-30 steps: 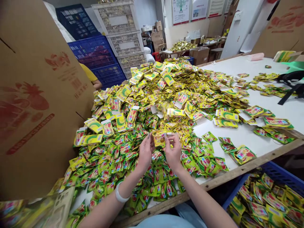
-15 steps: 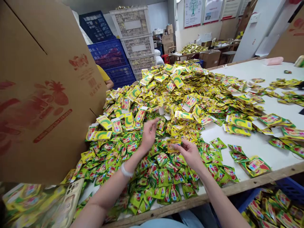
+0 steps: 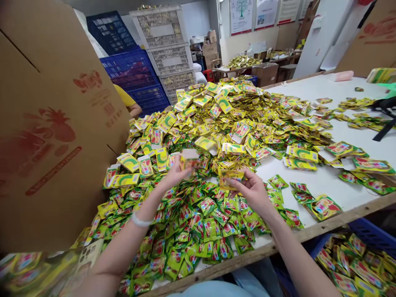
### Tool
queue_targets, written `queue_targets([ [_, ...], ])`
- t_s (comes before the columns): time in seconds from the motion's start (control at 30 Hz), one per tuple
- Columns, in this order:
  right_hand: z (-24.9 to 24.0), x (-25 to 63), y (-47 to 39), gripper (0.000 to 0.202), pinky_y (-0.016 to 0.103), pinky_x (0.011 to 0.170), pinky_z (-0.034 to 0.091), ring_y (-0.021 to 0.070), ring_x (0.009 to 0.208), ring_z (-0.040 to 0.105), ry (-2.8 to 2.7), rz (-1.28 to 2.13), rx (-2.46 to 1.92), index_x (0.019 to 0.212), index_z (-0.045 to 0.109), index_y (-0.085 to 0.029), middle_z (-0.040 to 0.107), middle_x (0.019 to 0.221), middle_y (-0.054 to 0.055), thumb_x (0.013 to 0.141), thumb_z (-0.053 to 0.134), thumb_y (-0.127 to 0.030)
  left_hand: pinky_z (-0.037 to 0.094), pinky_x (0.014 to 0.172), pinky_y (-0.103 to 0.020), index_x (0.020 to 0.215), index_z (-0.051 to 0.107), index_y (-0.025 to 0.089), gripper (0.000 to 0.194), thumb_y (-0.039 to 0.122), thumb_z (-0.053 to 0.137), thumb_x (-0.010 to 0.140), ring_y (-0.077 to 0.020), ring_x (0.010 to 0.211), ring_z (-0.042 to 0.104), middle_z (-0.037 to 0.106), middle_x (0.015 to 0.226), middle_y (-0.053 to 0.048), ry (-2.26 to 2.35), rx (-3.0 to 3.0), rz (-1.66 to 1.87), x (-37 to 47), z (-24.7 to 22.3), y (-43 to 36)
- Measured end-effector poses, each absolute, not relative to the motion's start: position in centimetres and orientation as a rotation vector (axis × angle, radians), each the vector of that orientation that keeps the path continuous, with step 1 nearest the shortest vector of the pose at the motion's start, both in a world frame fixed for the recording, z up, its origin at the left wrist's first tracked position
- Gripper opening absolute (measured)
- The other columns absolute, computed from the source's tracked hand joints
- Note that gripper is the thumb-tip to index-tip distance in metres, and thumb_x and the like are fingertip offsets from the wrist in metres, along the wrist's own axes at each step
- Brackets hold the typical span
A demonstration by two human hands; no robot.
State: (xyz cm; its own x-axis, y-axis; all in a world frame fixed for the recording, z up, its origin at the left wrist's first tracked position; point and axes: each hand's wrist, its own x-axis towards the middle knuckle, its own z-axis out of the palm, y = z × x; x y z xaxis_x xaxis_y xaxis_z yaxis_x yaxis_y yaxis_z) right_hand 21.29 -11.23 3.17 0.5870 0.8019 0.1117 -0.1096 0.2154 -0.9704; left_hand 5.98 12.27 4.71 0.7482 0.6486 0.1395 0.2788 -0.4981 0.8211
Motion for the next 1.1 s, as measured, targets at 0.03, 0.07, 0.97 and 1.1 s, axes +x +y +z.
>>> queue_targets([
  [0.03,4.1,21.0,-10.9,0.033,0.028,0.048,0.056,0.0156,0.061,0.065,-0.747,0.635,-1.184,0.098,0.063,-0.021,0.071,0.091,0.005,0.078,0.075,-0.044,0.053,0.078,-0.035,0.118,0.042,0.018,0.046,0.028,0.064,0.079,-0.0193,0.085,0.065,0.065,0.098,-0.007,0.596,2.024,0.466,5.8,4.2,9.9],
  [0.07,4.9,20.6,-10.6,0.029,0.027,0.047,0.053,0.0138,0.058,0.062,-0.788,0.547,-1.182,0.098,0.062,-0.022,0.07,0.091,0.005,0.081,0.073,-0.042,0.053,0.076,-0.033,0.122,0.041,0.019,0.05,0.03,0.066,0.08,-0.0191,0.084,0.065,0.065,0.099,-0.007,0.464,1.843,0.362,5.7,3.7,7.6],
  [0.97,5.3,21.3,-13.2,0.024,0.022,0.059,0.043,0.0107,0.062,0.054,-1.643,0.698,-1.412,0.078,0.065,-0.018,0.062,0.078,0.002,0.097,0.051,-0.027,0.051,0.089,-0.039,0.157,0.009,0.028,0.111,0.03,0.081,0.072,-0.0222,0.095,0.064,0.061,0.122,-0.011,0.247,1.534,-0.097,3.5,2.7,1.2],
  [1.1,4.7,20.5,-14.6,0.032,0.021,0.058,0.046,0.0106,0.064,0.059,-1.664,0.985,-1.366,0.093,0.071,-0.018,0.066,0.093,0.005,0.1,0.046,-0.037,0.045,0.102,-0.043,0.157,0.007,0.021,0.111,0.025,0.078,0.072,-0.0292,0.115,0.059,0.059,0.13,-0.014,0.31,1.747,-0.138,3.3,2.0,-0.1],
])
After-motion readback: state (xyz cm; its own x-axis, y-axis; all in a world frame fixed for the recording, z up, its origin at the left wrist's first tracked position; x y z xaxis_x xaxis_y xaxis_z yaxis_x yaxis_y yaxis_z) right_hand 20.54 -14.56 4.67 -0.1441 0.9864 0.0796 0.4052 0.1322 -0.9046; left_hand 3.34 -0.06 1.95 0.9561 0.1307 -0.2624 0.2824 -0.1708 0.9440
